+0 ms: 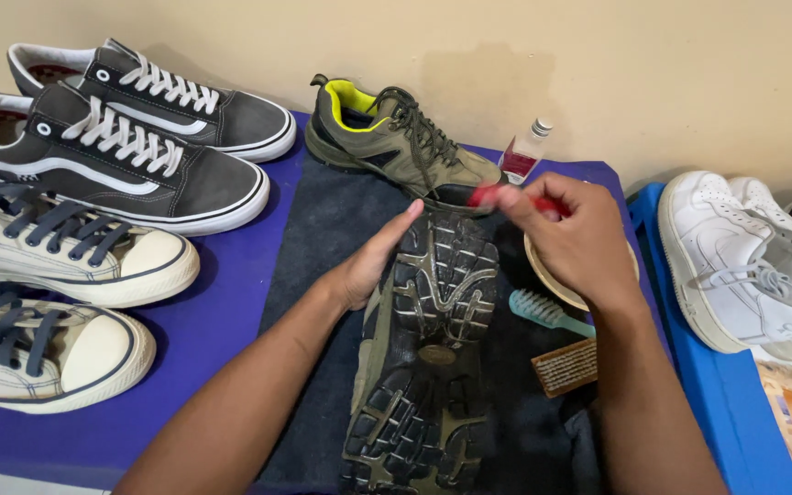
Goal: Cleaning the sole of a shoe using brushes and a cleaning solution
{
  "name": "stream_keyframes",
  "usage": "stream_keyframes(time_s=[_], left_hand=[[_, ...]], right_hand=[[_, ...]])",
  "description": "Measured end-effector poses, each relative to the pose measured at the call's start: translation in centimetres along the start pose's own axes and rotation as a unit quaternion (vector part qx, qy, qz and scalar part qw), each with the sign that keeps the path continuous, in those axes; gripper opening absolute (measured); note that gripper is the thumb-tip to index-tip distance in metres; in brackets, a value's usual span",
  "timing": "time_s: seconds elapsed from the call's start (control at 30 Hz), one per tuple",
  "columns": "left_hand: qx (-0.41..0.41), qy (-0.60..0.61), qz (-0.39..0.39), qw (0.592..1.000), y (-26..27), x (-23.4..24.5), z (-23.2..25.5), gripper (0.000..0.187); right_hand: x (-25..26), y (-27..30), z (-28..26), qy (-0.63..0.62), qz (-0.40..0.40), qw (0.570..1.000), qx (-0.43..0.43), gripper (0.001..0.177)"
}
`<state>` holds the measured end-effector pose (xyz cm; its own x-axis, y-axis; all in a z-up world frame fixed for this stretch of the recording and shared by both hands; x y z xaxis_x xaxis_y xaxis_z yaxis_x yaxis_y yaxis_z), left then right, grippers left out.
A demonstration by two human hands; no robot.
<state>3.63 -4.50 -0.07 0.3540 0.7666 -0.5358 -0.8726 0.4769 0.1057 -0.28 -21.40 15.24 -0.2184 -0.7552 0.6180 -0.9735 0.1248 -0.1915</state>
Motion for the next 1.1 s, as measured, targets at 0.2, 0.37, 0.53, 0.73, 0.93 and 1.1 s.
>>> stream_keyframes(time_s=[0.2, 0.37, 0.53, 0.73, 0.93, 1.1], left_hand=[[-0.008, -0.014, -0.009, 1.000, -0.1, -0.5, 0.6, 0.102], [-0.019, -0.020, -0.020, 0.999, 0.6, -0.9, 1.1, 0.102], [-0.019, -0.018, -0.029, 0.999, 0.0, -0.7, 0.7, 0.099], [-0.018, -0.022, -0.020, 0.999, 0.5, -0.7, 1.1, 0.103], [-0.008, -0.013, -0.001, 1.000, -0.1, 0.3, 0.4, 0.103], [0.031, 0.067, -0.063, 0.995, 0.1, 0.2, 0.9, 0.070]], right_hand=[[-1.6, 0.6, 1.5, -0.097, -0.083, 0.992, -0.012, 0.010], [-2.1, 0.5, 1.4, -0.129, -0.078, 0.988, -0.009, 0.011], [-2.3, 0.8, 0.6, -0.113, -0.095, 0.989, -0.018, 0.009], [-0.8, 0.5, 3.4, -0.130, -0.095, 0.986, -0.030, 0.019], [1.6, 1.5, 2.2, -0.106, -0.078, 0.991, -0.008, 0.021], [1.6, 2.9, 3.9, 0.087, -0.296, 0.948, -0.076, 0.017]])
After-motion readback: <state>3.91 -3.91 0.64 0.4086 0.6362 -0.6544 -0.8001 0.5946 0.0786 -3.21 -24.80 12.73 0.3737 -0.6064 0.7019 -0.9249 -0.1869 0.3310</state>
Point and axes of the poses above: each hand's wrist, its own y-axis away from the middle knuckle, its own x-axis out of the back of the hand, z = x × y, the point moved 6 cm from there along -y, towards the middle knuckle, and after that the axes turned 9 degrees about -x, right-handed, at the moved point
